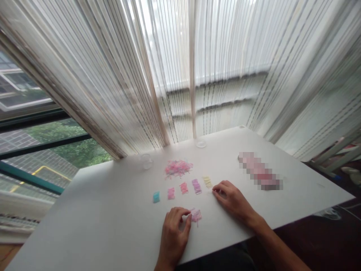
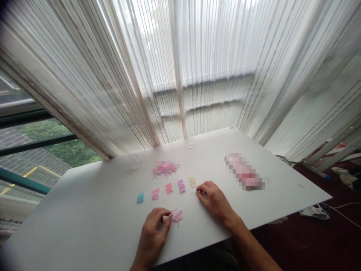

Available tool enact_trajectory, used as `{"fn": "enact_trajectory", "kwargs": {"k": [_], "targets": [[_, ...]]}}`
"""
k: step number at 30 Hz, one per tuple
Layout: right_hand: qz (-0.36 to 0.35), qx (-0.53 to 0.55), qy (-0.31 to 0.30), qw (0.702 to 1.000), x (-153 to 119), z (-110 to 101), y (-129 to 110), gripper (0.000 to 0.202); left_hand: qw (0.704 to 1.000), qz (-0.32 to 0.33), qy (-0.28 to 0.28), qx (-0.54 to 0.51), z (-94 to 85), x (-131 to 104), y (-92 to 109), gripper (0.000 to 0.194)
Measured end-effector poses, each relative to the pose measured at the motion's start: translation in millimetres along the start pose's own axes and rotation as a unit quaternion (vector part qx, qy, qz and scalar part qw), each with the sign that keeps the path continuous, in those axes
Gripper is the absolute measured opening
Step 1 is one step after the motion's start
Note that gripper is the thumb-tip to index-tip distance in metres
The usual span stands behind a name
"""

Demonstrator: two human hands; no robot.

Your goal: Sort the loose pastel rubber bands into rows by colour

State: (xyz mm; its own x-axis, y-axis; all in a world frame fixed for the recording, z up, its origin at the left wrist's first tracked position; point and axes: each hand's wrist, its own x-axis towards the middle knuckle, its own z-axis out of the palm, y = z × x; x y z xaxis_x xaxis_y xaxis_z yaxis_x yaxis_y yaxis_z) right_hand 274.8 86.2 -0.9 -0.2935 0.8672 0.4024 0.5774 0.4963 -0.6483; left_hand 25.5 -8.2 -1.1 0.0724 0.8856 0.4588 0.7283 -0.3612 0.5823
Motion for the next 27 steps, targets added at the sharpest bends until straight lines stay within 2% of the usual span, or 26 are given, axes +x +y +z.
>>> {"fn": "enact_trajectory", "kwargs": {"k": [7, 13, 19, 27], "targets": [[0.002, -0.026, 0.037, 0.999, -2, 4, -2, 0.01, 1.0, 0.0, -0.003, -0.002, -0.1, 1, -1, 0.013], [-0.062, -0.045, -0.008, 0.997, -5, 4, -12, 0.014, 1.0, -0.005, -0.011, -0.003, -1.2, 1, 0, 0.015], [-0.035, -0.07, 0.016, 0.997, -6, 11, -7, 0.016, 1.0, -0.002, -0.008, -0.004, -0.3, 1, 0, 0.014], [-0.045, -0.077, 0.025, 0.996, -6, 9, -7, 0.016, 1.0, 0.003, 0.004, 0.01, -0.4, 2, 0, 0.01]]}}
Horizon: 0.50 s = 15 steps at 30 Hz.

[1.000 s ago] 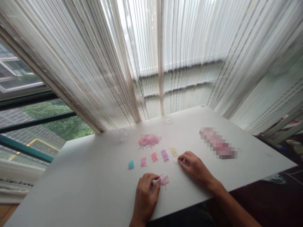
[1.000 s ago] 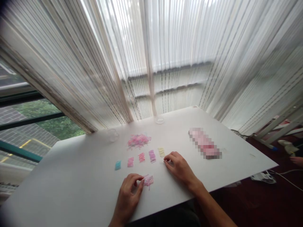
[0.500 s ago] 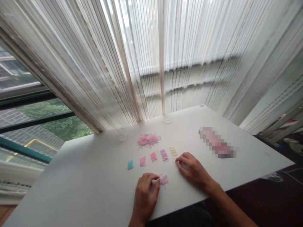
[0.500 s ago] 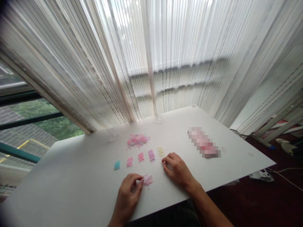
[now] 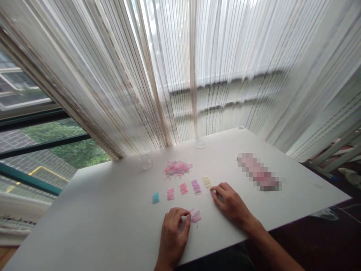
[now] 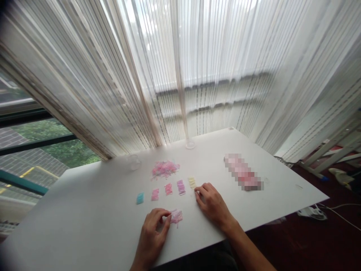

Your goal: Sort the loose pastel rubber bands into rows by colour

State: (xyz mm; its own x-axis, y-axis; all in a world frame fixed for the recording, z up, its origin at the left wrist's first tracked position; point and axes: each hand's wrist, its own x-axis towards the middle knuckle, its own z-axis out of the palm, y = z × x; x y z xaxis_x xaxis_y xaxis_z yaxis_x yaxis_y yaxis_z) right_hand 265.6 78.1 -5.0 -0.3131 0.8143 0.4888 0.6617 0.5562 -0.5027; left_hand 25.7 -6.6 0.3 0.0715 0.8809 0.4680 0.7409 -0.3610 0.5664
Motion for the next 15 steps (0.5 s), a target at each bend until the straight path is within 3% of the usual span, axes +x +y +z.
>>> {"fn": "enact_trajectory", "kwargs": {"k": [4, 7, 10, 15], "targets": [[-0.016, 0.015, 0.008, 1.0, 0, -4, -1, 0.017, 0.999, -0.009, 0.028, 0.037, 2.1, 0, -3, 0.012], [-0.026, 0.052, 0.007, 0.998, -2, -4, -8, 0.017, 0.998, -0.011, 0.014, 0.063, 4.0, 0, -4, 0.025], [-0.038, 0.095, -0.033, 0.994, -6, 0, -22, 0.017, 0.997, -0.01, -0.016, 0.079, 3.8, 0, -2, 0.034], [-0.05, 0.109, -0.107, 0.987, -9, 7, -43, 0.017, 0.997, 0.009, -0.035, 0.067, -0.5, -2, 2, 0.028]]}}
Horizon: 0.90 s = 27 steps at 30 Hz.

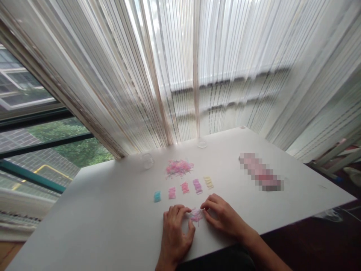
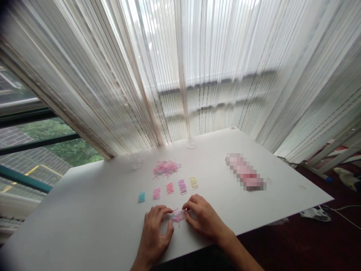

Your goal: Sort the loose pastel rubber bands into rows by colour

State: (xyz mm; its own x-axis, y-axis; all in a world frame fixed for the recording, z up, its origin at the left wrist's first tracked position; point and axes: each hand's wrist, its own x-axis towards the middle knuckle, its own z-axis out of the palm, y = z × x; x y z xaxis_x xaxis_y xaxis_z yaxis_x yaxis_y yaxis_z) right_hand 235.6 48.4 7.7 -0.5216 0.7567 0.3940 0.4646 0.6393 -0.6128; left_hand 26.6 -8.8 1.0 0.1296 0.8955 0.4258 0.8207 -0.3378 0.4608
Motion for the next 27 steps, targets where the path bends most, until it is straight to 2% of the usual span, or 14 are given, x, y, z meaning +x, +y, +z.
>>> {"fn": "enact_trajectory", "kwargs": {"k": [11, 27], "targets": [[-0.001, -0.021, -0.001, 1.0, -1.7, 8.1, 3.2, 0.017, 0.999, 0.033, -0.02, 0.005, -1.5, 2.5, 5.6, 0.017], [0.0, -0.015, -0.022, 1.0, -1.3, 7.7, 4.5, 0.014, 0.999, 0.037, -0.013, 0.005, -1.2, 1.6, 3.1, 0.025]]}}
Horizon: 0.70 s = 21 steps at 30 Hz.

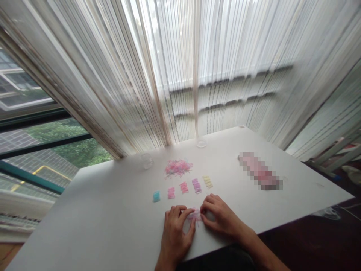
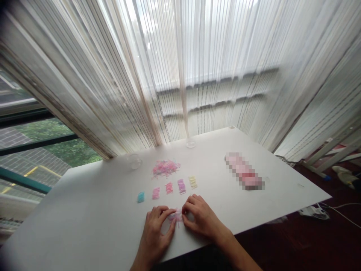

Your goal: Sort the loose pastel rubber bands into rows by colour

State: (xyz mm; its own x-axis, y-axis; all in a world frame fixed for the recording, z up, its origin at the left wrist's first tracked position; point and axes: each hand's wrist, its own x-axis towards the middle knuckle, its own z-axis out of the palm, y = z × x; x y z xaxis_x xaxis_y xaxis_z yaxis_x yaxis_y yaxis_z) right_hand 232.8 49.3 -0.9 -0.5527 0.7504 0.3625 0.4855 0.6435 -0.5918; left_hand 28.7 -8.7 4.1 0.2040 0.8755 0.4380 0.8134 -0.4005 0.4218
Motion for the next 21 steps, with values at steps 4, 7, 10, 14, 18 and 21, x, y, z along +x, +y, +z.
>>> {"fn": "enact_trajectory", "kwargs": {"k": [4, 7, 10, 14, 18, 21], "targets": [[0.0, -0.003, -0.004, 1.0, 0.0, 1.9, 1.5, 0.014, 0.999, 0.027, -0.027, -0.004, -3.9, 0.5, 3.3, 0.024], [-0.007, -0.007, 0.002, 1.0, -0.1, 3.8, 2.9, 0.015, 0.999, 0.018, -0.029, 0.0, -4.0, 0.2, 4.2, 0.02], [-0.016, 0.015, 0.015, 1.0, -1.4, 3.5, 3.4, 0.018, 1.0, 0.0, -0.017, -0.001, -1.9, -0.2, 2.6, 0.02], [-0.016, 0.047, 0.035, 0.998, -4.9, -0.5, 2.3, 0.02, 1.0, -0.011, -0.016, -0.002, 1.0, 0.3, 0.5, 0.021], [-0.006, 0.054, 0.052, 0.997, -6.0, -3.7, 0.4, 0.021, 1.0, -0.013, -0.001, 0.0, 0.9, 0.8, 1.0, 0.021], [-0.011, 0.053, 0.069, 0.996, -4.6, -3.5, -0.6, 0.021, 1.0, -0.003, 0.016, -0.002, -0.7, 1.2, 2.1, 0.021]]}}
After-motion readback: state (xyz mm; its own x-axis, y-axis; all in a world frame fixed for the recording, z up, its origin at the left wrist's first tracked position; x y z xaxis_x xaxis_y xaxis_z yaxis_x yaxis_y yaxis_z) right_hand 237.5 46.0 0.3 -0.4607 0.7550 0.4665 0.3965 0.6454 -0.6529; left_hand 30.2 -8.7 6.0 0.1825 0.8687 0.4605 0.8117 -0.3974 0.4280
